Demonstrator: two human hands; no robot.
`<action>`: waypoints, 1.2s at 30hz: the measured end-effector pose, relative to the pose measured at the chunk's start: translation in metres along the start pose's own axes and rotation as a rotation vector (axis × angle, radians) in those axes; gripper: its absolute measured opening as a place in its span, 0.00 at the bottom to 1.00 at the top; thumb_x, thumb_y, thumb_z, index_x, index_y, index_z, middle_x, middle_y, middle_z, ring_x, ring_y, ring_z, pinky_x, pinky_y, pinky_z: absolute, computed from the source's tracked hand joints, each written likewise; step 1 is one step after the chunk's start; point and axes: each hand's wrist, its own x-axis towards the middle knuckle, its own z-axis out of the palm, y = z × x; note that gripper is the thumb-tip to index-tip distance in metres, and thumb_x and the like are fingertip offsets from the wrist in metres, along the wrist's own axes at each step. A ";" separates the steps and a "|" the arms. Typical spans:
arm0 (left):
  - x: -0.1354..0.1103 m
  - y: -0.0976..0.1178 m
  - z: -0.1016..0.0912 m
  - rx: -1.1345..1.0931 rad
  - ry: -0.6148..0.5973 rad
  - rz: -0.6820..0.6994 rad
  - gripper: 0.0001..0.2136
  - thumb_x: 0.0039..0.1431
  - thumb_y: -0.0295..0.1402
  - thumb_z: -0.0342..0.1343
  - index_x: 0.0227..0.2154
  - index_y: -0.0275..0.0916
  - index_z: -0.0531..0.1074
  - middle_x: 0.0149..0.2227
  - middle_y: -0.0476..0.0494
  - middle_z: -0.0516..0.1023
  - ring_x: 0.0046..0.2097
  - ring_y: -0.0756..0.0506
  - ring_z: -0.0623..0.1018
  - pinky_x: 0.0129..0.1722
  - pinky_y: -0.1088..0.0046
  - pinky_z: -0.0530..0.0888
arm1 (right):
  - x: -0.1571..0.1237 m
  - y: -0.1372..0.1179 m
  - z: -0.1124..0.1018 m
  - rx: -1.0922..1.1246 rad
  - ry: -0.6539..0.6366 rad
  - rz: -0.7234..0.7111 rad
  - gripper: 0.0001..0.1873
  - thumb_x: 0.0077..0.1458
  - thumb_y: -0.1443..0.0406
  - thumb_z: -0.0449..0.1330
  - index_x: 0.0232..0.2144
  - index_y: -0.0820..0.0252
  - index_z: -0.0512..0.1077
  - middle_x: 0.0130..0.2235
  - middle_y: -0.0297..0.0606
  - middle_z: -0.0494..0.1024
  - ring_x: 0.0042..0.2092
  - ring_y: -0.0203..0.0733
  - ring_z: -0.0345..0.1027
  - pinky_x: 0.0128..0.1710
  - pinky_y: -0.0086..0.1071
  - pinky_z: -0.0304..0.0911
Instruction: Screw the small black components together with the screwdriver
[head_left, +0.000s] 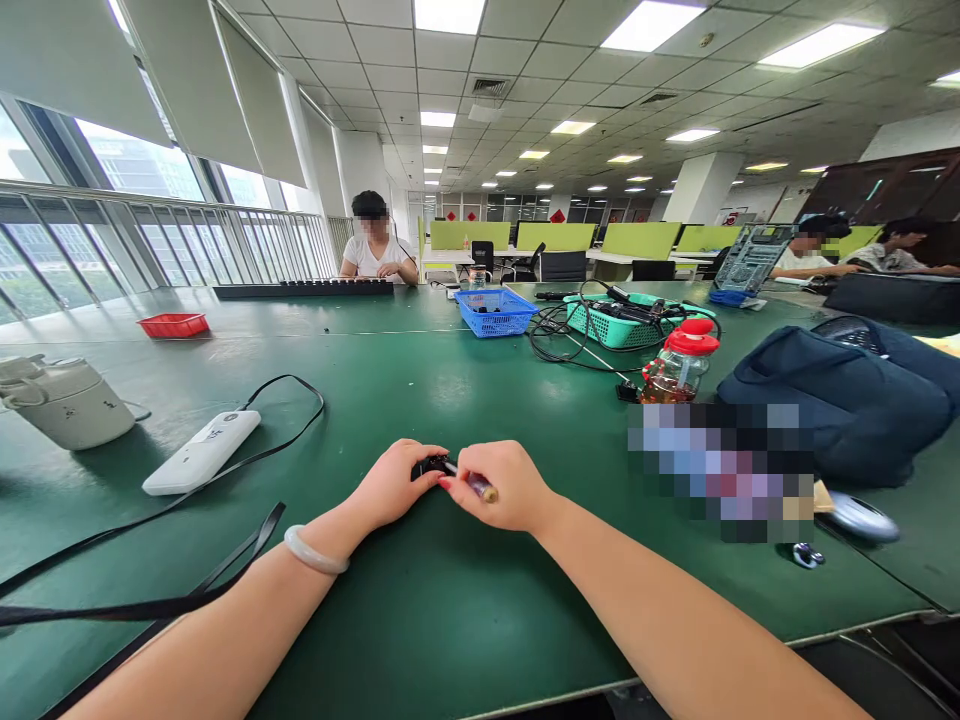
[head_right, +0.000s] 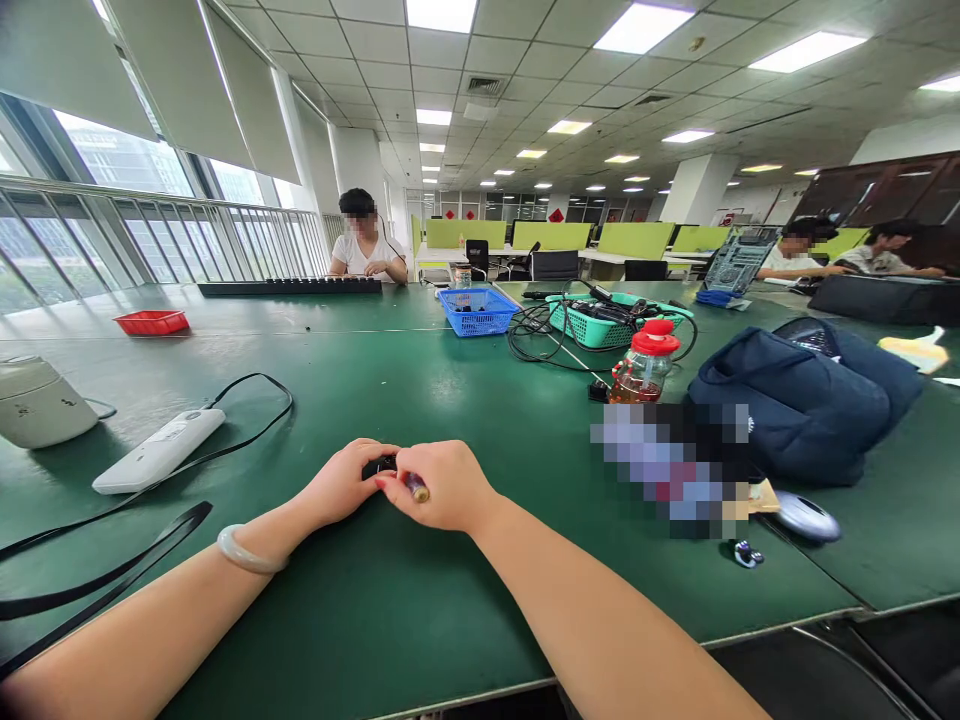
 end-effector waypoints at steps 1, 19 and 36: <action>0.000 0.000 0.000 -0.004 -0.002 0.000 0.17 0.59 0.37 0.55 0.50 0.41 0.77 0.48 0.41 0.81 0.54 0.38 0.75 0.57 0.58 0.71 | -0.001 -0.002 0.004 -0.039 -0.021 -0.047 0.17 0.58 0.58 0.56 0.20 0.57 0.64 0.20 0.30 0.68 0.22 0.32 0.57 0.25 0.28 0.51; 0.006 -0.009 0.003 0.001 0.015 0.030 0.15 0.57 0.34 0.56 0.47 0.43 0.79 0.46 0.43 0.82 0.53 0.38 0.76 0.57 0.59 0.72 | 0.000 -0.011 0.018 -0.030 -0.009 0.069 0.13 0.55 0.60 0.57 0.21 0.57 0.63 0.21 0.30 0.69 0.23 0.33 0.57 0.26 0.28 0.52; 0.005 -0.008 0.002 0.010 0.010 0.024 0.16 0.58 0.39 0.57 0.49 0.45 0.78 0.47 0.44 0.82 0.52 0.38 0.76 0.56 0.59 0.72 | 0.004 0.009 0.001 0.174 0.204 0.326 0.24 0.62 0.54 0.51 0.17 0.56 0.52 0.17 0.27 0.56 0.21 0.32 0.48 0.22 0.29 0.47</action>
